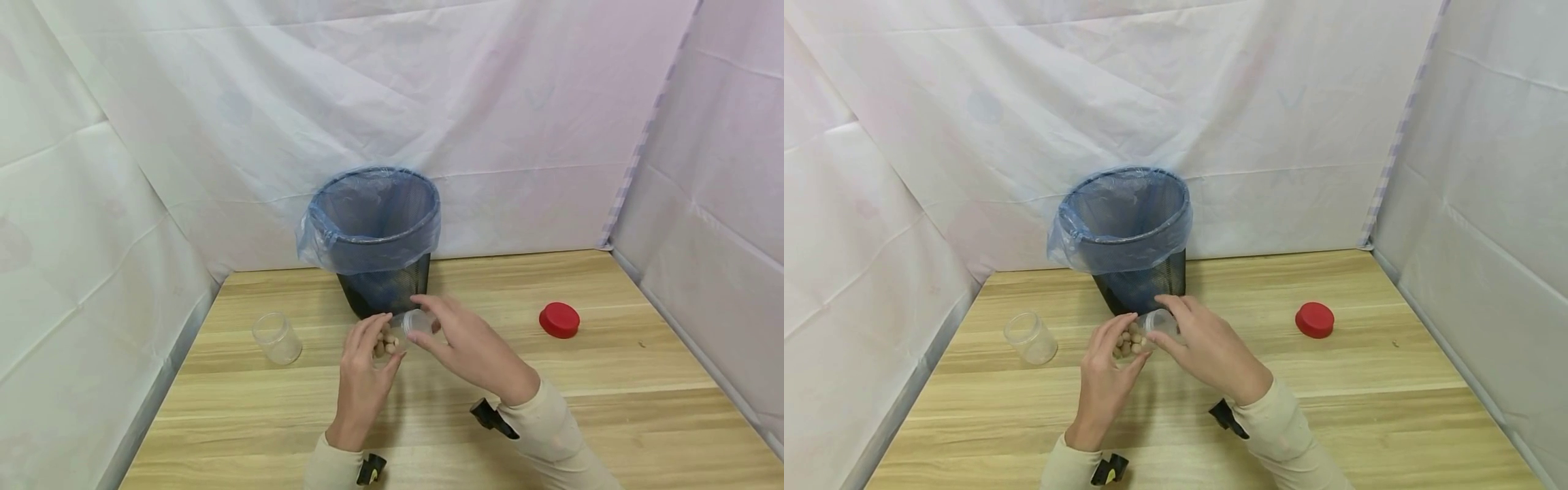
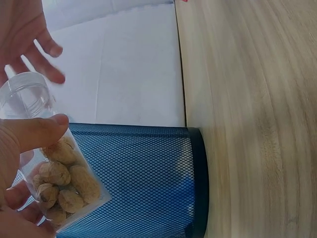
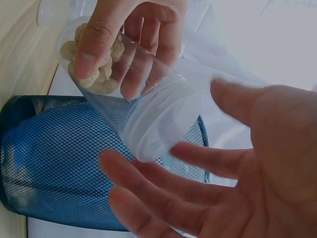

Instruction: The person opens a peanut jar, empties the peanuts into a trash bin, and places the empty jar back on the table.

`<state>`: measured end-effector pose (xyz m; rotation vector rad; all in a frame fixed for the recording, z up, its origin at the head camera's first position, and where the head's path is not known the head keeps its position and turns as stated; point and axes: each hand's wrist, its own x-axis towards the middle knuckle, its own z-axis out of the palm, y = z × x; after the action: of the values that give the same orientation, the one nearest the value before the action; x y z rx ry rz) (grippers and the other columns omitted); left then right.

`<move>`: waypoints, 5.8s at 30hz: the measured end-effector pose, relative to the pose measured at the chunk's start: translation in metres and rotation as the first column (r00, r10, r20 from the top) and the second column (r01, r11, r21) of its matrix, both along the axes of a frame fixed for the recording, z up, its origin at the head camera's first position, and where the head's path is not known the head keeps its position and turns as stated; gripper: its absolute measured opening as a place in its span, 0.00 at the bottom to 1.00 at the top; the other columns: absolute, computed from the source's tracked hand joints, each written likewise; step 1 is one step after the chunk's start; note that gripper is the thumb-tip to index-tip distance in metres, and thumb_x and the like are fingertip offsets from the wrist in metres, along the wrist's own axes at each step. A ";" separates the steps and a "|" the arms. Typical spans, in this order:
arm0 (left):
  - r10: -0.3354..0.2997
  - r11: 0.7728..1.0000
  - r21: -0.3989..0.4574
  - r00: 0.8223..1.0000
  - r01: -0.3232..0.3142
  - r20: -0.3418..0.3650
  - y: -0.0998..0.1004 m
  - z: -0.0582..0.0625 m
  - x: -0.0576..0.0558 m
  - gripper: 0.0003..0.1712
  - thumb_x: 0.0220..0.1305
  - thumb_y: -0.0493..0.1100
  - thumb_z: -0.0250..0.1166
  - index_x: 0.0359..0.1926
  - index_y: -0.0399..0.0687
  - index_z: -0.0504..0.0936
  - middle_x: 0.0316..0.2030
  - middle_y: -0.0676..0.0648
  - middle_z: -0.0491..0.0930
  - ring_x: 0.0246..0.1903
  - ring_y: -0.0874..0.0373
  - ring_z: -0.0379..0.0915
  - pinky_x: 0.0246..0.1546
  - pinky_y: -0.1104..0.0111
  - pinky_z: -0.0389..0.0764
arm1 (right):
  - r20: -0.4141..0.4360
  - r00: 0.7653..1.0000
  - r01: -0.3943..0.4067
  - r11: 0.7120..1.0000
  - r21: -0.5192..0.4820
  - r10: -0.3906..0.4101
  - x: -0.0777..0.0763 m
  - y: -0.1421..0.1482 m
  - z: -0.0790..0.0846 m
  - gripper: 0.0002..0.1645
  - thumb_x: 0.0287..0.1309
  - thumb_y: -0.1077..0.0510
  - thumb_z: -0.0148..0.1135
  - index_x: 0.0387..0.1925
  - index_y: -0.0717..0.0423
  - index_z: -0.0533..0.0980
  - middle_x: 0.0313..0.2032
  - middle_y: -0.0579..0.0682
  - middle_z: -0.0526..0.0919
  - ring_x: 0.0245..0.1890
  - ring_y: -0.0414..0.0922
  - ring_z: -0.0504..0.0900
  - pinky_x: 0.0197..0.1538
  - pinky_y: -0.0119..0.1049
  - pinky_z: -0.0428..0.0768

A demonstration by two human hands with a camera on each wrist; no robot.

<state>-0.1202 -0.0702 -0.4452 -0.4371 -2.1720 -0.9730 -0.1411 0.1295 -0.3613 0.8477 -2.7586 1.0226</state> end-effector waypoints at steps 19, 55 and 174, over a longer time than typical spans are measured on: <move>-0.022 1.000 0.000 1.000 0.022 0.009 0.000 0.002 0.000 0.42 0.47 0.30 0.87 0.66 0.42 0.82 0.61 0.41 0.82 0.59 0.47 0.80 0.51 0.55 0.91 | -0.252 0.959 -0.127 0.992 0.020 0.128 0.000 0.007 -0.004 0.34 0.59 0.63 0.81 0.67 0.54 0.80 0.67 0.56 0.83 0.64 0.55 0.85 0.59 0.51 0.89; 0.015 0.994 0.102 0.969 -0.041 0.246 -0.018 0.002 0.002 0.39 0.56 0.32 0.83 0.69 0.41 0.80 0.61 0.41 0.83 0.61 0.46 0.82 0.60 0.51 0.87 | -0.192 0.973 -0.122 0.991 0.050 0.130 -0.016 0.032 0.008 0.34 0.61 0.66 0.78 0.68 0.51 0.80 0.65 0.53 0.83 0.64 0.53 0.84 0.60 0.53 0.88; 0.056 0.840 -0.540 0.998 -0.052 -0.010 -0.099 0.202 -0.204 0.28 0.72 0.27 0.65 0.70 0.42 0.74 0.68 0.33 0.74 0.74 0.34 0.65 0.79 0.38 0.58 | 0.128 0.970 0.159 0.936 0.313 -0.208 -0.239 -0.025 0.097 0.41 0.73 0.68 0.37 0.85 0.62 0.53 0.84 0.61 0.58 0.56 0.54 0.78 0.57 0.47 0.73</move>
<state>-0.3246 -0.1687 -0.2433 -0.6286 -2.4359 -0.3063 -0.3806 0.1048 -0.2647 0.5383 -3.1107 0.6745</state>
